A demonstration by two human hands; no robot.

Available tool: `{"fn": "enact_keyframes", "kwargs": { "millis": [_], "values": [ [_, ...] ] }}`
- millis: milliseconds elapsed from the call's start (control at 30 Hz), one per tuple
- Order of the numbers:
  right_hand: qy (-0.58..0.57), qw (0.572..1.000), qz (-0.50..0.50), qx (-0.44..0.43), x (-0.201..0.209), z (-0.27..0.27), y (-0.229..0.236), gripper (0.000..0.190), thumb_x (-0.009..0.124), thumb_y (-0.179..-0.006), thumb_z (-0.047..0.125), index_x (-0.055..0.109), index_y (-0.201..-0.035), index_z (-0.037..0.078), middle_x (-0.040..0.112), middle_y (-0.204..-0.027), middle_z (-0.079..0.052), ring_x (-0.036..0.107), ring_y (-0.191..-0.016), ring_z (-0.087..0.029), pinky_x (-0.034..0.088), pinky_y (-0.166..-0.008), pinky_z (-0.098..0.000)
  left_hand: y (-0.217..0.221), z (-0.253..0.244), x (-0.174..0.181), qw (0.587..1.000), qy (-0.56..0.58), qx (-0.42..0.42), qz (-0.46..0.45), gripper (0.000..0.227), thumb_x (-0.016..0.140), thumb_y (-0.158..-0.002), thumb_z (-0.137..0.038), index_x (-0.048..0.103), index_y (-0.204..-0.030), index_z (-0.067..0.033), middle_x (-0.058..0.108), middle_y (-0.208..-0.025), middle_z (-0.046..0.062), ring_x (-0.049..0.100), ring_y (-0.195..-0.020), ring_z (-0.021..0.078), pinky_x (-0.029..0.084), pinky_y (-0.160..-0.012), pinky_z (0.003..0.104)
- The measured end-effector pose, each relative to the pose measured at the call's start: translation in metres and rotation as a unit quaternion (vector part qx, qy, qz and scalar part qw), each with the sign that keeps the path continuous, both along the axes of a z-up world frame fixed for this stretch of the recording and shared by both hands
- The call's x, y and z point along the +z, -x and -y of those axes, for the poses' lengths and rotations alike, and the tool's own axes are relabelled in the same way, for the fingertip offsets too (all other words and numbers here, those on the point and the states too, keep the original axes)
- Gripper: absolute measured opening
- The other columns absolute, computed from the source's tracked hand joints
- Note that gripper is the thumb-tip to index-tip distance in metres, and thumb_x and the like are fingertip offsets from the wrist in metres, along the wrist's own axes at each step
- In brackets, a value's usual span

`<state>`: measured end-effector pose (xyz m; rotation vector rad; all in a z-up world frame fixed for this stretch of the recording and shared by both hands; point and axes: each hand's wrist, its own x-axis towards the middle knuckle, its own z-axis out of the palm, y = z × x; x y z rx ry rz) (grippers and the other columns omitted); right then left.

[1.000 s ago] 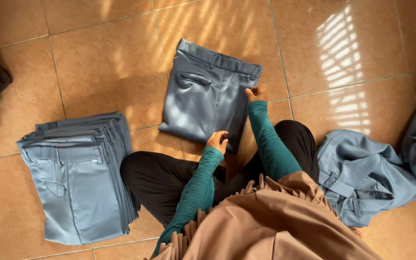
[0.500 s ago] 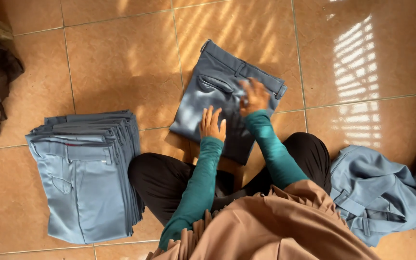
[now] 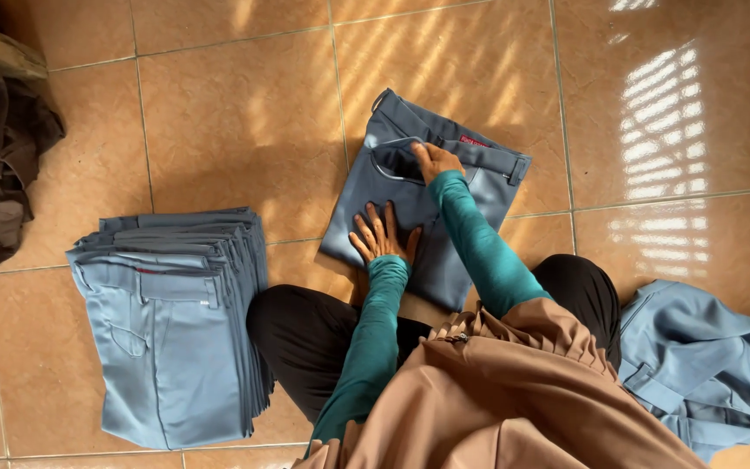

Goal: Folding blue trousers and stacking them in a neat pile on the floor.

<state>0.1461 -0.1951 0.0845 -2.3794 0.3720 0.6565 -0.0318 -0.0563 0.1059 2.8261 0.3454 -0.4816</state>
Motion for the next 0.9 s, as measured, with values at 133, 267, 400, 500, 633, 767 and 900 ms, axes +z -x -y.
{"fn": "enact_keyframes", "kwargs": {
  "millis": [133,267,400,500,633,767,900],
  "values": [
    [-0.083,0.993,0.079,0.017,0.052,-0.014,0.038,0.048,0.028,-0.103,0.069,0.046,-0.146,0.057,0.070,-0.129,-0.012,0.061,-0.125,-0.038,0.044,-0.110,-0.0489,0.001,-0.001,-0.011,1.000,-0.011,-0.006,0.026,0.091,0.034,-0.093,-0.079,0.001,-0.164,-0.0339,-0.009,-0.172,0.008,-0.010,-0.156,0.0423,-0.009,-0.121,0.066],
    [0.090,0.850,0.463,0.233,0.027,-0.026,0.078,0.051,0.050,-0.104,0.052,0.044,-0.154,0.042,0.040,-0.163,0.003,0.031,-0.151,-0.024,0.023,-0.118,-0.0547,-0.017,-0.007,-0.033,0.989,-0.065,-0.024,0.128,0.094,0.050,-0.090,-0.071,0.009,-0.164,-0.0300,0.003,-0.172,0.010,0.000,-0.156,0.0429,0.000,-0.120,0.071],
    [0.112,0.858,0.400,0.301,0.040,0.000,0.122,0.062,0.041,-0.106,0.056,0.035,-0.162,0.029,0.030,-0.169,0.000,0.015,-0.158,-0.022,0.000,-0.125,-0.0520,-0.038,-0.024,-0.033,0.958,-0.185,-0.017,0.220,0.088,0.059,-0.088,-0.068,0.028,-0.160,-0.0308,0.021,-0.169,0.005,0.018,-0.154,0.0374,0.015,-0.119,0.069],
    [0.226,0.861,0.392,0.233,0.018,0.041,0.126,0.069,0.035,-0.104,0.066,0.027,-0.164,0.032,0.023,-0.171,0.000,0.015,-0.157,-0.025,0.003,-0.124,-0.0571,-0.046,-0.050,-0.019,0.985,-0.146,0.039,0.087,0.076,0.041,-0.097,-0.070,0.022,-0.163,-0.0375,0.012,-0.173,-0.001,0.004,-0.158,0.0302,0.004,-0.123,0.064],
    [0.162,0.900,0.349,0.207,-0.037,0.110,0.107,0.067,0.028,-0.107,0.063,0.025,-0.164,0.028,0.024,-0.170,-0.003,0.019,-0.156,-0.024,0.002,-0.122,-0.0604,-0.037,-0.092,-0.028,0.991,-0.104,0.081,0.029,0.070,0.027,-0.101,-0.071,0.010,-0.163,-0.0433,0.001,-0.173,-0.003,-0.007,-0.159,0.0292,-0.002,-0.123,0.065],
    [0.112,0.888,0.445,-0.031,-0.041,0.142,0.081,0.069,0.068,-0.099,0.037,0.042,-0.160,0.023,0.037,-0.163,-0.009,0.039,-0.144,-0.033,0.033,-0.115,-0.0491,-0.009,-0.115,-0.062,0.959,0.000,0.283,0.006,0.075,0.033,-0.102,-0.066,-0.001,-0.164,-0.0391,-0.008,-0.172,0.005,-0.015,-0.157,0.0336,-0.003,-0.124,0.062],
    [-0.080,0.864,0.334,-0.367,-0.103,0.179,0.067,0.092,0.096,-0.080,0.024,0.042,-0.153,0.037,0.061,-0.116,0.005,0.066,-0.098,-0.011,0.061,-0.086,-0.0248,0.057,-0.068,-0.102,0.801,0.336,0.443,0.222,0.090,0.061,-0.098,-0.042,0.007,-0.167,-0.0216,0.022,-0.166,0.025,0.029,-0.150,0.0428,0.019,-0.126,0.055]
  ]
}}
